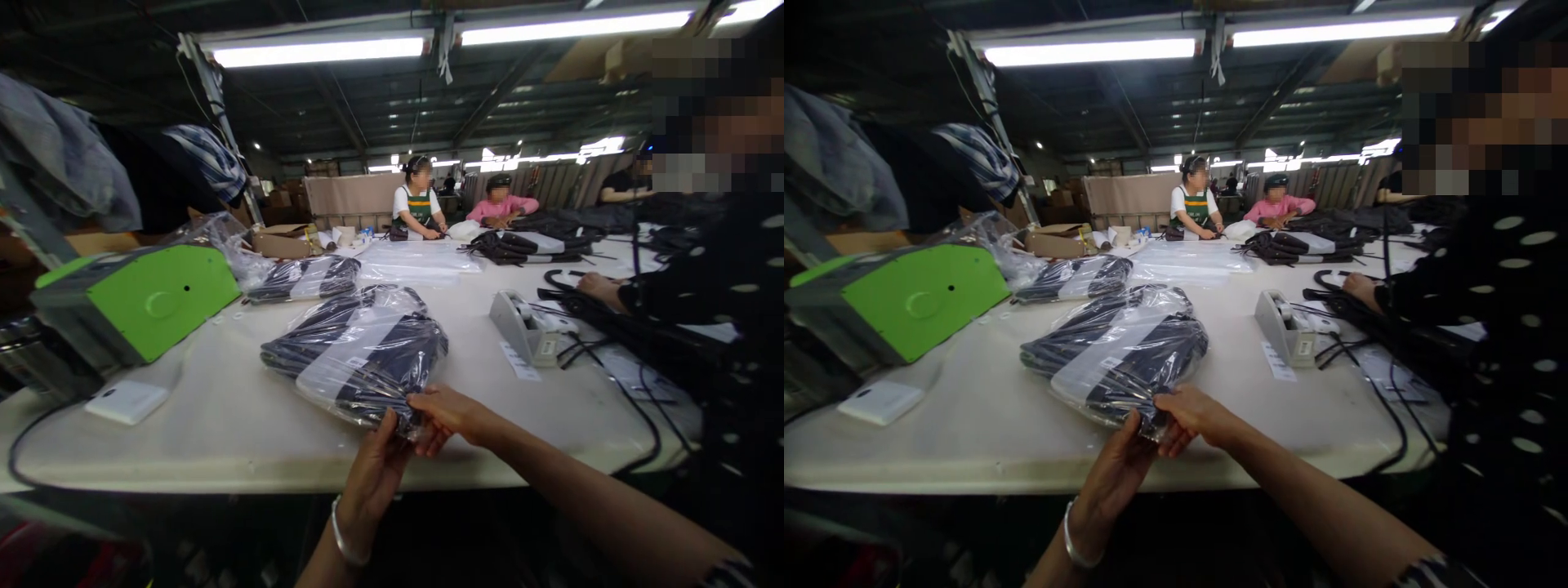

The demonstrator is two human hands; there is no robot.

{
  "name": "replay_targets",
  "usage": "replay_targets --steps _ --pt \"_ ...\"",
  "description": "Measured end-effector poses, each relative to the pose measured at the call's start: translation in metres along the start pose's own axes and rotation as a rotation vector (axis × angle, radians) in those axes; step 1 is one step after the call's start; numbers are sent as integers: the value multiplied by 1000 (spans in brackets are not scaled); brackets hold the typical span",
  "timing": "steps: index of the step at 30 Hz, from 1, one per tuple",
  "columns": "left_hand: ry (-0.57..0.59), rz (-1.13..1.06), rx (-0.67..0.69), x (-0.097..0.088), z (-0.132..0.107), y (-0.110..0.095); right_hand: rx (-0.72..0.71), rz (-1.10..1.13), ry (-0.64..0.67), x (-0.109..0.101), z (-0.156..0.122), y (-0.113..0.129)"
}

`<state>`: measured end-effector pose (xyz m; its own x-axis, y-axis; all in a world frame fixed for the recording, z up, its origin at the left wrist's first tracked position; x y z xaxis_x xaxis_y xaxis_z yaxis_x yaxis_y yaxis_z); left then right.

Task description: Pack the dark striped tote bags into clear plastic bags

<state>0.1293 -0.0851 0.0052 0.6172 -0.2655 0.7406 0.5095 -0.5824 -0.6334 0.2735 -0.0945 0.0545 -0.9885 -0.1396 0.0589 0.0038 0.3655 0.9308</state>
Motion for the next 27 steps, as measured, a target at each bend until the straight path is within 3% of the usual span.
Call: replay_targets --steps 5,12,19,27 --pt "-64 -26 -30 -3 6 1 -30 27 23 -10 -4 -6" --pt "-79 -79 -106 3 -1 -14 -42 62 75 -29 -19 -1" --pt "-37 -45 17 5 8 -2 -224 73 -151 -7 -9 -19" --pt "-59 -61 80 19 9 -3 -374 -245 -304 2 -8 -27"
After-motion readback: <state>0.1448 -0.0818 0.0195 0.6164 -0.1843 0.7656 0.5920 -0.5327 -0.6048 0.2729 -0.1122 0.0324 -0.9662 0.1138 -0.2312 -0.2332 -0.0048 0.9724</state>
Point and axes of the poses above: each hand's wrist, its own z-axis towards the middle knuckle, its own x-axis out of the palm, y = z × x, the point moved 1 cm from there along z, towards the middle knuckle, and after that the axes turned 4 degrees about -x, right-handed, at the moved point
